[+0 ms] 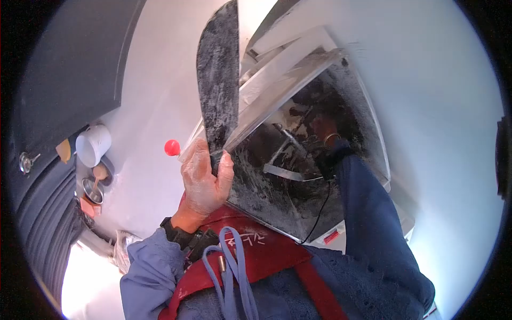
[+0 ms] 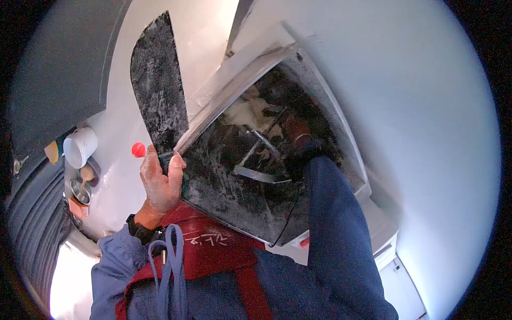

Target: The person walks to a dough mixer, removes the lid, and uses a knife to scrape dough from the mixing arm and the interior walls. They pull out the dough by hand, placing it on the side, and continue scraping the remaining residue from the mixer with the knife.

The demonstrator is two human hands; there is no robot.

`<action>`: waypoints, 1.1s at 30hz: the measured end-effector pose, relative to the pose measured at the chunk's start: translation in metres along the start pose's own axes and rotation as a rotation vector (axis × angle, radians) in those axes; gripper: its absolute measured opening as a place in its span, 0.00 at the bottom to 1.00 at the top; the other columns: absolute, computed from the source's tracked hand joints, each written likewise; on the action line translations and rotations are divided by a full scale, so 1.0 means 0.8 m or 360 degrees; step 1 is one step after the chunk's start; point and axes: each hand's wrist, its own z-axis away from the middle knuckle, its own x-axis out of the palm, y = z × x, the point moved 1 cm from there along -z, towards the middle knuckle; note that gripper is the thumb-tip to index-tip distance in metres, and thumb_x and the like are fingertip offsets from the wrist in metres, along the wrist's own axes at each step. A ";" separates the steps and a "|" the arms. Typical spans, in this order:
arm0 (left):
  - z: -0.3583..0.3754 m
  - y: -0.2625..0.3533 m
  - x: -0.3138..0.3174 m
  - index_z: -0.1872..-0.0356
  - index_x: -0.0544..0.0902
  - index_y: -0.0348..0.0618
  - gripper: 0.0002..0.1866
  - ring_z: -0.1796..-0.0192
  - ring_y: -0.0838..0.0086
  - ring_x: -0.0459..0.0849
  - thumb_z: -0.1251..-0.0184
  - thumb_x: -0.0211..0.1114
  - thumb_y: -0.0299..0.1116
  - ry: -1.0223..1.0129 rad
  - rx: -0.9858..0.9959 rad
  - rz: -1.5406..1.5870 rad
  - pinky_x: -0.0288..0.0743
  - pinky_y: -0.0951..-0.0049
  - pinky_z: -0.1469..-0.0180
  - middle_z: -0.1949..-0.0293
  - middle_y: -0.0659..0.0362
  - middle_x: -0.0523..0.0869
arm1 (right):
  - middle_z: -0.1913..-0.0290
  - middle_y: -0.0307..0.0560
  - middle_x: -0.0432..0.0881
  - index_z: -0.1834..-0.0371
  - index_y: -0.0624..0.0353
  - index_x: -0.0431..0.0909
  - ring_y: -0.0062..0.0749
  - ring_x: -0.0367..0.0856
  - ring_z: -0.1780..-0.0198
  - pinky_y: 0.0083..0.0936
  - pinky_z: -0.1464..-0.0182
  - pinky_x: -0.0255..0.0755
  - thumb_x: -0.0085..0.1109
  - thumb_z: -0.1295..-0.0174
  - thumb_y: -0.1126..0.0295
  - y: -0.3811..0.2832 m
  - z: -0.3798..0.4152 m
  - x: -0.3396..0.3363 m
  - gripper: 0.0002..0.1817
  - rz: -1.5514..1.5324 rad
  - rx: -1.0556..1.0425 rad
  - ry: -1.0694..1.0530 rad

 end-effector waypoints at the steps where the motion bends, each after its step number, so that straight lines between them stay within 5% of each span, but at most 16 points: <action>1: 0.001 -0.001 0.000 0.65 0.70 0.30 0.11 0.75 0.70 0.75 0.40 0.53 0.31 -0.0040 -0.0009 -0.0041 0.67 0.72 0.70 0.81 0.57 0.76 | 0.65 0.49 0.78 0.62 0.56 0.76 0.41 0.76 0.61 0.35 0.60 0.69 0.49 0.41 0.62 -0.005 0.002 -0.010 0.12 0.0032 0.0097 0.0054; 2: 0.001 -0.001 0.000 0.66 0.70 0.30 0.11 0.75 0.71 0.75 0.40 0.53 0.31 -0.0015 0.0031 -0.0091 0.68 0.72 0.70 0.81 0.57 0.76 | 0.65 0.49 0.78 0.62 0.56 0.76 0.41 0.76 0.61 0.35 0.60 0.69 0.49 0.41 0.62 0.004 -0.001 -0.006 0.12 0.0027 0.0115 0.0073; 4: 0.003 -0.001 0.002 0.62 0.71 0.30 0.11 0.73 0.65 0.74 0.44 0.54 0.28 -0.0011 -0.0035 -0.0009 0.67 0.68 0.68 0.76 0.53 0.76 | 0.55 0.47 0.77 0.61 0.53 0.75 0.44 0.77 0.59 0.39 0.58 0.71 0.44 0.38 0.62 0.017 -0.009 0.012 0.12 0.0084 -0.0668 -0.0078; 5: 0.004 -0.002 0.003 0.58 0.72 0.30 0.14 0.71 0.59 0.74 0.48 0.55 0.25 0.0004 -0.0132 0.0069 0.67 0.64 0.66 0.71 0.49 0.75 | 0.55 0.47 0.77 0.61 0.53 0.75 0.44 0.77 0.59 0.39 0.58 0.71 0.44 0.38 0.62 0.001 -0.001 0.004 0.12 0.0076 -0.0649 -0.0062; 7: 0.005 -0.004 0.001 0.56 0.71 0.29 0.16 0.70 0.58 0.74 0.47 0.55 0.25 -0.0061 -0.0128 0.0040 0.67 0.64 0.64 0.70 0.49 0.76 | 0.62 0.49 0.78 0.63 0.55 0.75 0.45 0.77 0.62 0.41 0.59 0.70 0.45 0.39 0.60 -0.045 0.018 -0.003 0.13 -0.0702 -0.0594 -0.0122; 14: 0.009 -0.008 0.002 0.63 0.71 0.29 0.11 0.73 0.60 0.73 0.45 0.54 0.27 -0.0061 -0.0076 -0.0091 0.66 0.65 0.67 0.76 0.52 0.76 | 0.66 0.55 0.77 0.60 0.58 0.74 0.42 0.77 0.61 0.34 0.58 0.69 0.50 0.43 0.66 -0.071 0.005 0.016 0.11 -0.0954 -0.0215 -0.0031; 17: 0.007 -0.005 0.005 0.67 0.71 0.31 0.08 0.75 0.62 0.73 0.43 0.54 0.27 -0.0016 -0.0042 -0.0039 0.65 0.66 0.70 0.79 0.54 0.75 | 0.64 0.55 0.77 0.59 0.59 0.74 0.46 0.76 0.61 0.37 0.58 0.69 0.51 0.44 0.66 -0.066 -0.025 0.045 0.12 -0.0855 -0.0239 0.0063; 19: 0.008 -0.004 0.004 0.68 0.71 0.31 0.07 0.75 0.63 0.73 0.42 0.53 0.27 -0.0030 -0.0039 -0.0037 0.65 0.66 0.71 0.79 0.54 0.75 | 0.58 0.56 0.75 0.57 0.59 0.73 0.49 0.74 0.58 0.39 0.55 0.68 0.55 0.46 0.62 -0.085 -0.029 0.029 0.16 -0.0368 -0.0054 0.0439; 23: 0.009 -0.001 0.005 0.69 0.71 0.32 0.07 0.75 0.63 0.74 0.41 0.53 0.28 -0.0024 -0.0102 -0.0046 0.65 0.67 0.71 0.79 0.54 0.76 | 0.47 0.51 0.71 0.45 0.47 0.68 0.46 0.68 0.45 0.42 0.42 0.61 0.49 0.43 0.58 -0.153 -0.020 -0.095 0.22 -0.0902 -0.0137 0.0337; 25: 0.006 0.007 0.004 0.69 0.71 0.32 0.07 0.75 0.63 0.75 0.41 0.53 0.28 -0.0032 -0.0120 -0.0029 0.66 0.67 0.70 0.79 0.54 0.76 | 0.39 0.47 0.63 0.41 0.43 0.64 0.48 0.61 0.39 0.43 0.39 0.57 0.51 0.45 0.57 -0.166 -0.043 -0.083 0.26 -0.0320 -0.0848 0.0127; 28: 0.006 0.012 0.006 0.69 0.71 0.32 0.08 0.75 0.64 0.76 0.41 0.53 0.29 0.0004 -0.0163 -0.0016 0.67 0.68 0.70 0.79 0.54 0.76 | 0.36 0.44 0.58 0.41 0.41 0.64 0.51 0.57 0.37 0.45 0.39 0.57 0.51 0.46 0.59 -0.180 -0.031 -0.056 0.26 -0.0294 -0.1107 0.0341; 33: 0.011 -0.001 0.007 0.68 0.70 0.33 0.08 0.75 0.65 0.76 0.40 0.53 0.29 0.0049 -0.0087 -0.0084 0.68 0.69 0.70 0.79 0.54 0.77 | 0.37 0.46 0.58 0.43 0.43 0.67 0.52 0.57 0.38 0.43 0.40 0.59 0.51 0.47 0.66 -0.187 -0.036 -0.018 0.24 0.0160 -0.0856 0.0351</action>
